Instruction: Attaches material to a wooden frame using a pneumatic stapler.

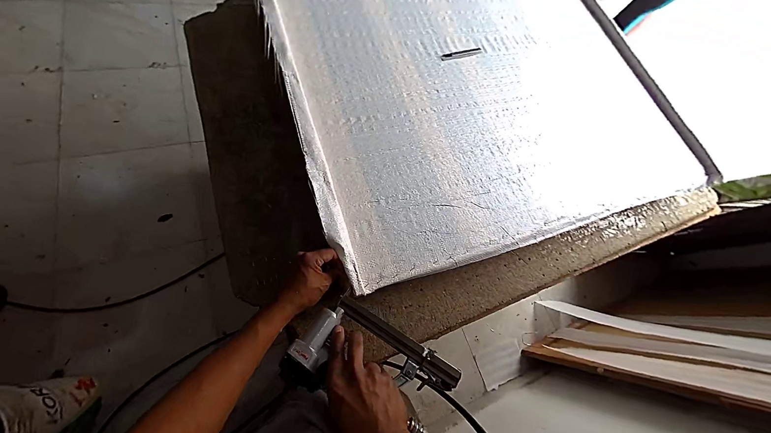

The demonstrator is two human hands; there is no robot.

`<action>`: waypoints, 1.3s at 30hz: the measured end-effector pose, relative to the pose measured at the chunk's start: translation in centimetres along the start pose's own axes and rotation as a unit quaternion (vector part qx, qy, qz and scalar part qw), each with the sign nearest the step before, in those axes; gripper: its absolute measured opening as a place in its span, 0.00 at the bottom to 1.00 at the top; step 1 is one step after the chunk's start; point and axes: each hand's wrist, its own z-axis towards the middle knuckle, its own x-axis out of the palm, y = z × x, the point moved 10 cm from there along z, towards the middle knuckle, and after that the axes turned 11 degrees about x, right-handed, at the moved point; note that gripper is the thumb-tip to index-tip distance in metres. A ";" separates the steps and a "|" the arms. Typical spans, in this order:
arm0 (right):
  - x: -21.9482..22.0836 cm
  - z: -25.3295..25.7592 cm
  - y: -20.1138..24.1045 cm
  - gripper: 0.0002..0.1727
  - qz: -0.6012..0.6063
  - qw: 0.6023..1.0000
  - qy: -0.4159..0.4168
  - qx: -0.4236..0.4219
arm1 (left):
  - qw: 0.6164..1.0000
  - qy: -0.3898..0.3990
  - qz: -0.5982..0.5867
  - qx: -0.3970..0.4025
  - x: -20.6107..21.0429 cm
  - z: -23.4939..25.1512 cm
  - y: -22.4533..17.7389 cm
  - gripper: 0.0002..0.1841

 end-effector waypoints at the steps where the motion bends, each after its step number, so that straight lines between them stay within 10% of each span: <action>1: 0.3 0.2 0.3 0.33 0.004 1.000 0.024 0.016 | 1.000 0.003 -0.002 0.003 0.0 0.1 -0.1 0.05; 16: 5.3 -2.6 -8.7 0.42 0.274 0.945 0.181 0.011 | 0.986 -0.083 0.037 -0.142 -5.3 -11.8 2.8 0.14; 28: 3.8 -2.3 -18.7 0.29 0.381 0.918 0.100 0.057 | 0.942 -0.013 0.227 0.246 7.2 5.5 -12.5 0.20; 31: 1.8 -1.3 -25.5 0.17 0.565 0.823 0.019 0.055 | 0.919 0.091 0.291 0.250 13.7 9.8 -10.5 0.26; 35: 1.5 0.6 -35.4 0.18 0.800 0.595 -0.016 0.079 | 0.885 0.171 0.360 0.241 21.8 14.7 -9.2 0.32; 39: 2.2 3.0 -44.5 0.19 0.863 0.490 -0.049 0.116 | 0.855 0.214 0.411 0.233 29.3 19.9 -10.5 0.33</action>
